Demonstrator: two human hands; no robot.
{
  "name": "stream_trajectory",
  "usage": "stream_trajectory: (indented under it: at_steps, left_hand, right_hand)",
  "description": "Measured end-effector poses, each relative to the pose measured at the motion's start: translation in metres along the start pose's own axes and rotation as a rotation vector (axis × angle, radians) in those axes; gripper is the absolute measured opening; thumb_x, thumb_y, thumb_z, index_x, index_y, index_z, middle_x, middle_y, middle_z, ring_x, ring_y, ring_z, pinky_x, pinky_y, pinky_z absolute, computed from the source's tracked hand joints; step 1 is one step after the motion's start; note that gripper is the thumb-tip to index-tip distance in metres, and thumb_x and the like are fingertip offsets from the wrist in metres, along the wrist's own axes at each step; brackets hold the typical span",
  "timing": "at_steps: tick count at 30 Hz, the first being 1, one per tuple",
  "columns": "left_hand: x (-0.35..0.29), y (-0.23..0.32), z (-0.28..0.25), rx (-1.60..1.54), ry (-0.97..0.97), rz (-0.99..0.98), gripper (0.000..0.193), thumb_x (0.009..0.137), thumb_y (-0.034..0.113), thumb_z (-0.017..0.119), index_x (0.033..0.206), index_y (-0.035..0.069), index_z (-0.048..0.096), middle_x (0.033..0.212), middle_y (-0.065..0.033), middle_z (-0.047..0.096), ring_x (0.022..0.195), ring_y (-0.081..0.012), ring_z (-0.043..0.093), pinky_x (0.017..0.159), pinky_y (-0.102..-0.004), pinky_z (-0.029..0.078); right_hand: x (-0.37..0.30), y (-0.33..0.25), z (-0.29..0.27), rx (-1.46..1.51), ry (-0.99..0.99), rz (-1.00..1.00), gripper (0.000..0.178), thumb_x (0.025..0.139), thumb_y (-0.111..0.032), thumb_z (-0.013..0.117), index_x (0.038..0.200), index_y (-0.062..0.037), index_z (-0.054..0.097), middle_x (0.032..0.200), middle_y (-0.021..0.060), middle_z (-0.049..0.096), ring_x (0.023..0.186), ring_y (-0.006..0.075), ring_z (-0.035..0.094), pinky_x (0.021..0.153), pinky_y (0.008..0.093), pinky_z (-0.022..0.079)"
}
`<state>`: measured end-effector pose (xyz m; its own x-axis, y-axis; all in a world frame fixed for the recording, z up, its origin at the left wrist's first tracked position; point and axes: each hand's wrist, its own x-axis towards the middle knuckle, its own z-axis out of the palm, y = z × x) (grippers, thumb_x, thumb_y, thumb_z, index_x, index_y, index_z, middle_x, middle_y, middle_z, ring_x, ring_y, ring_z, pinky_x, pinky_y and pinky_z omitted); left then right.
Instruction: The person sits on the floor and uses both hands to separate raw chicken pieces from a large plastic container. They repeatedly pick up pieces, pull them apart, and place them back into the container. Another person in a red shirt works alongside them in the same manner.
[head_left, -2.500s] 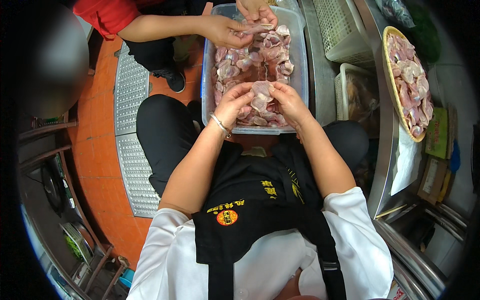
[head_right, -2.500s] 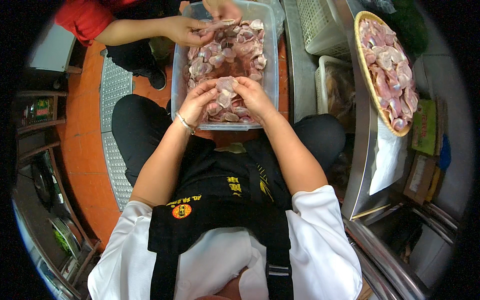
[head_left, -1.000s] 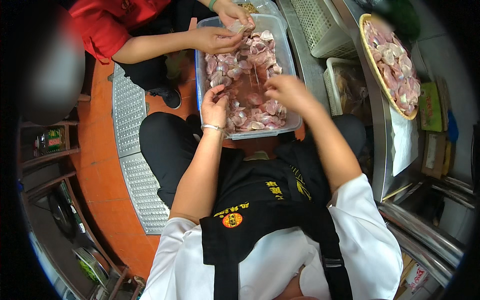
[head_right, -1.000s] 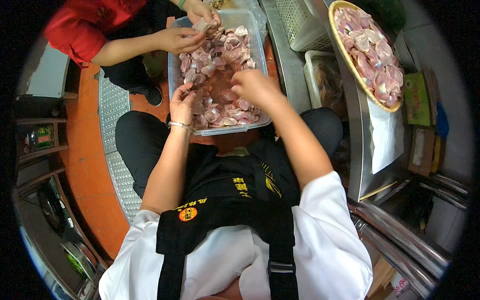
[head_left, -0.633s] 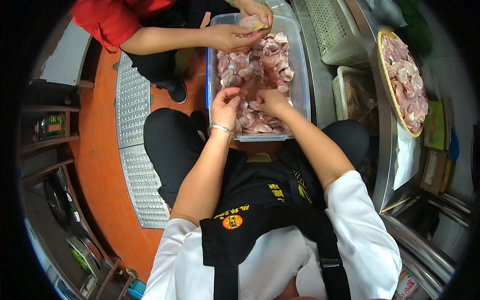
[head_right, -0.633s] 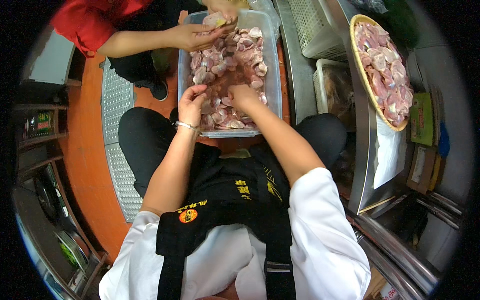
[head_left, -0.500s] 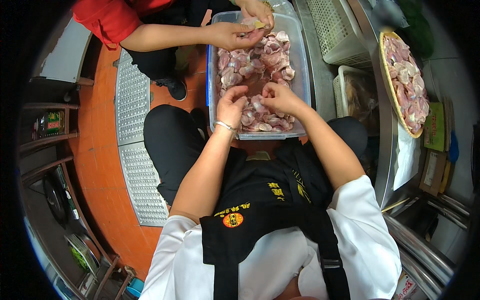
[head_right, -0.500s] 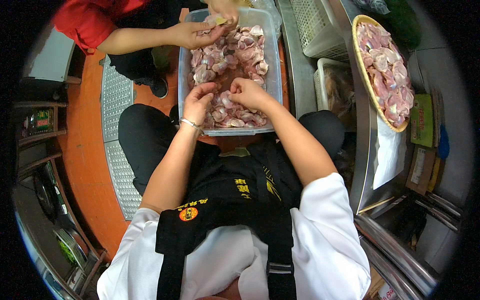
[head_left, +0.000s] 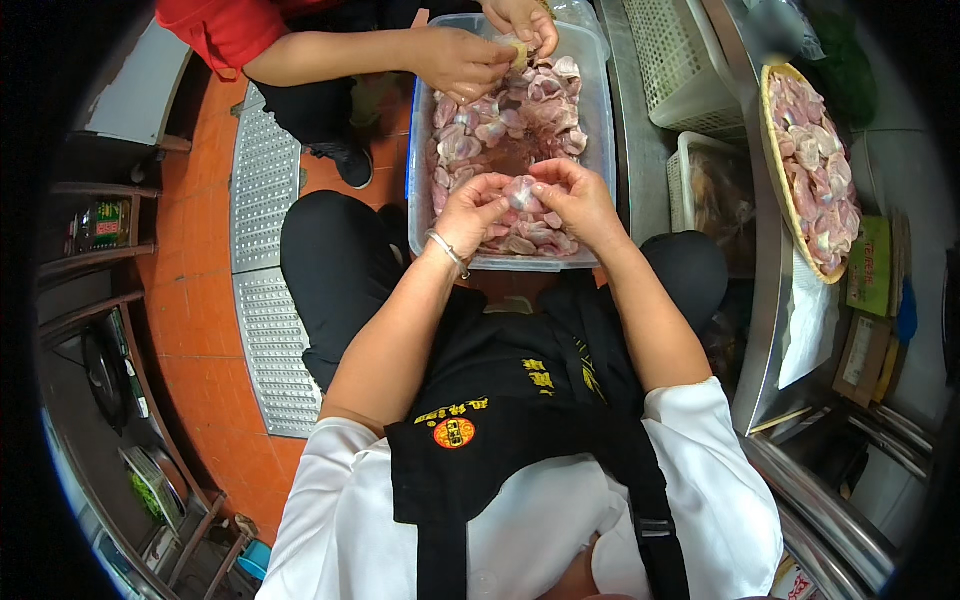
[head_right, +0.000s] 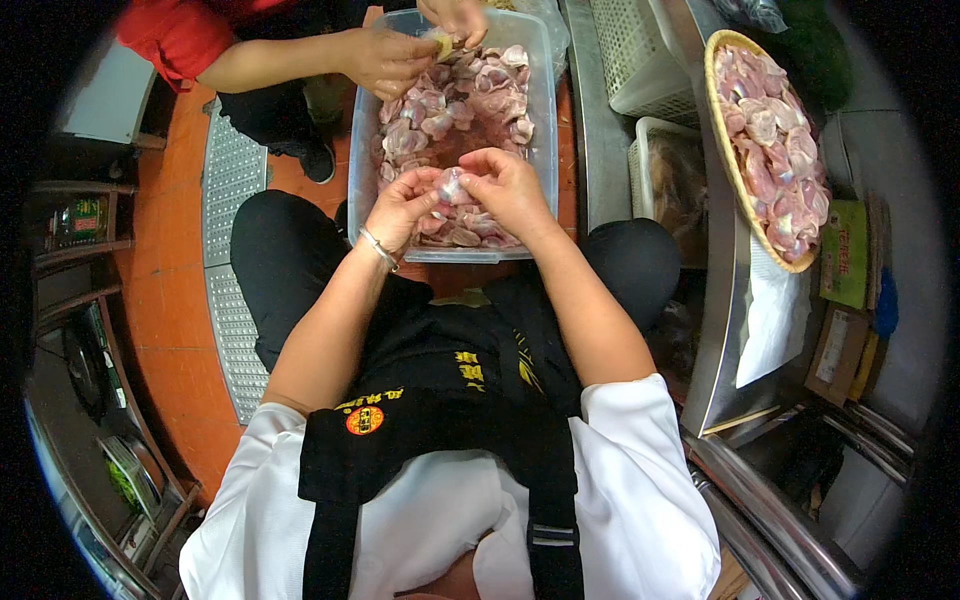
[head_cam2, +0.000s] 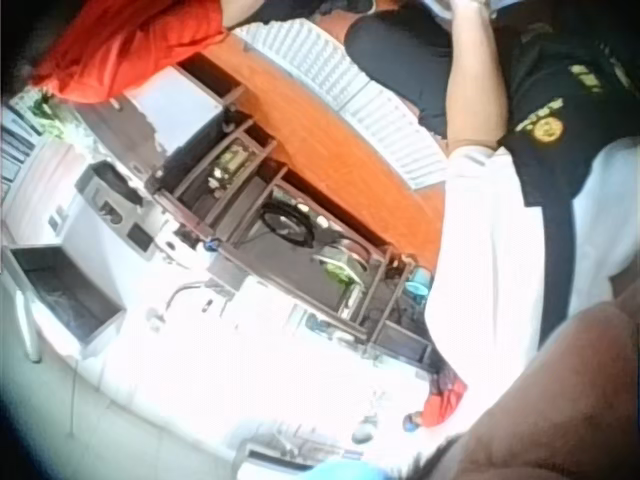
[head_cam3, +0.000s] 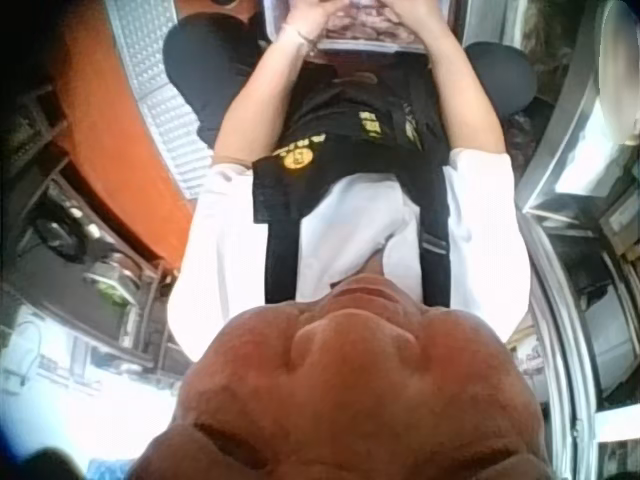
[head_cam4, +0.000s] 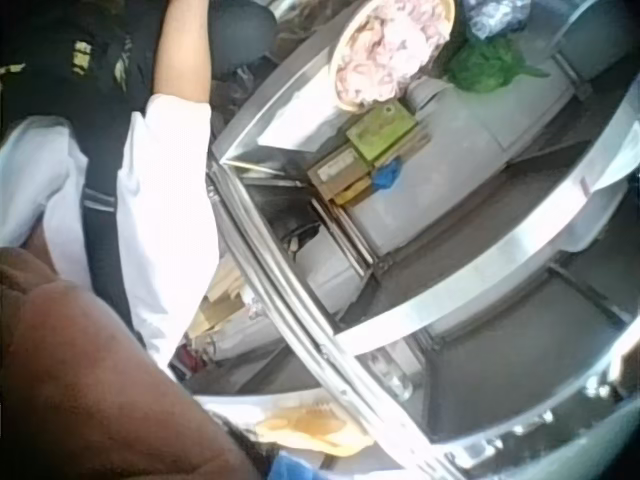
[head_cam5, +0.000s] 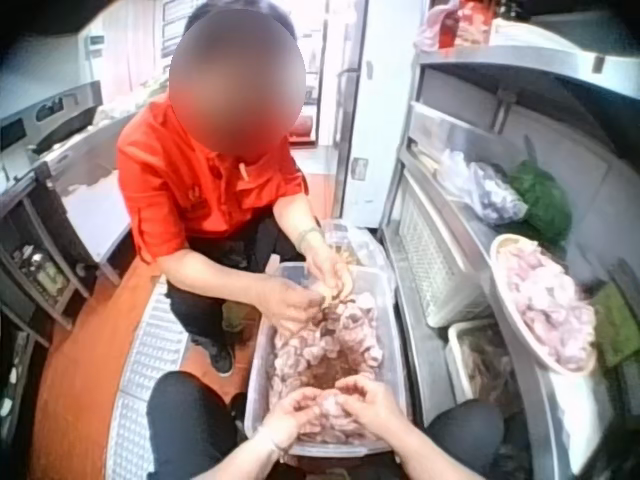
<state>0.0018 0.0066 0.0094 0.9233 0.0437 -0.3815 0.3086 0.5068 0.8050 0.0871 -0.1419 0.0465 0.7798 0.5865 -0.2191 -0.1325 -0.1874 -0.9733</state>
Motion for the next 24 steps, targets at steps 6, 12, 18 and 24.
stream_trajectory:
  at_steps: [6, 12, 18, 24]
  left_hand:
    - [-0.001, 0.005, 0.005, -0.186, -0.036, 0.023, 0.011, 0.08, 0.004, 0.051, 0.09, 0.007, 0.052, 0.086, -0.0009, 0.056, 0.073, -0.0093, 0.055, 0.057, -0.0207, 0.047]
    - [0.0, 0.004, 0.003, -0.298, -0.038, 0.066, 0.009, 0.079, 0.003, 0.05, 0.086, 0.007, 0.052, 0.086, -0.0015, 0.055, 0.077, -0.0101, 0.055, 0.059, -0.0233, 0.05]
    - [0.005, 0.0, -0.001, -0.023, -0.043, 0.181, 0.006, 0.079, 0.008, 0.053, 0.085, 0.008, 0.053, 0.079, 0.0004, 0.056, 0.07, -0.0062, 0.051, 0.057, -0.0181, 0.041]
    - [0.006, -0.002, -0.002, -0.137, -0.013, 0.047, 0.001, 0.08, 0.009, 0.051, 0.08, 0.008, 0.051, 0.071, 0.0007, 0.055, 0.059, -0.0059, 0.048, 0.051, -0.0172, 0.037]
  right_hand:
    - [0.001, 0.003, -0.007, -0.056, -0.073, -0.017, 0.012, 0.081, -0.009, 0.056, 0.089, -0.0013, 0.054, 0.083, 0.0029, 0.057, 0.072, 0.0064, 0.053, 0.063, 0.0201, 0.045]
    - [-0.001, 0.007, 0.003, 0.063, -0.067, -0.062, 0.015, 0.081, -0.011, 0.056, 0.093, -0.0023, 0.054, 0.086, 0.0027, 0.057, 0.074, 0.0077, 0.053, 0.063, 0.0201, 0.044]
    - [-0.006, 0.006, 0.002, 0.24, -0.245, 0.24, 0.027, 0.083, -0.024, 0.056, 0.101, -0.0044, 0.053, 0.087, 0.0017, 0.056, 0.073, 0.0078, 0.052, 0.06, 0.0217, 0.045]
    - [-0.003, 0.007, -0.003, 0.249, -0.251, 0.172, 0.02, 0.079, -0.021, 0.062, 0.085, -0.0087, 0.048, 0.075, -0.0018, 0.051, 0.066, 0.0065, 0.05, 0.057, 0.0202, 0.042]
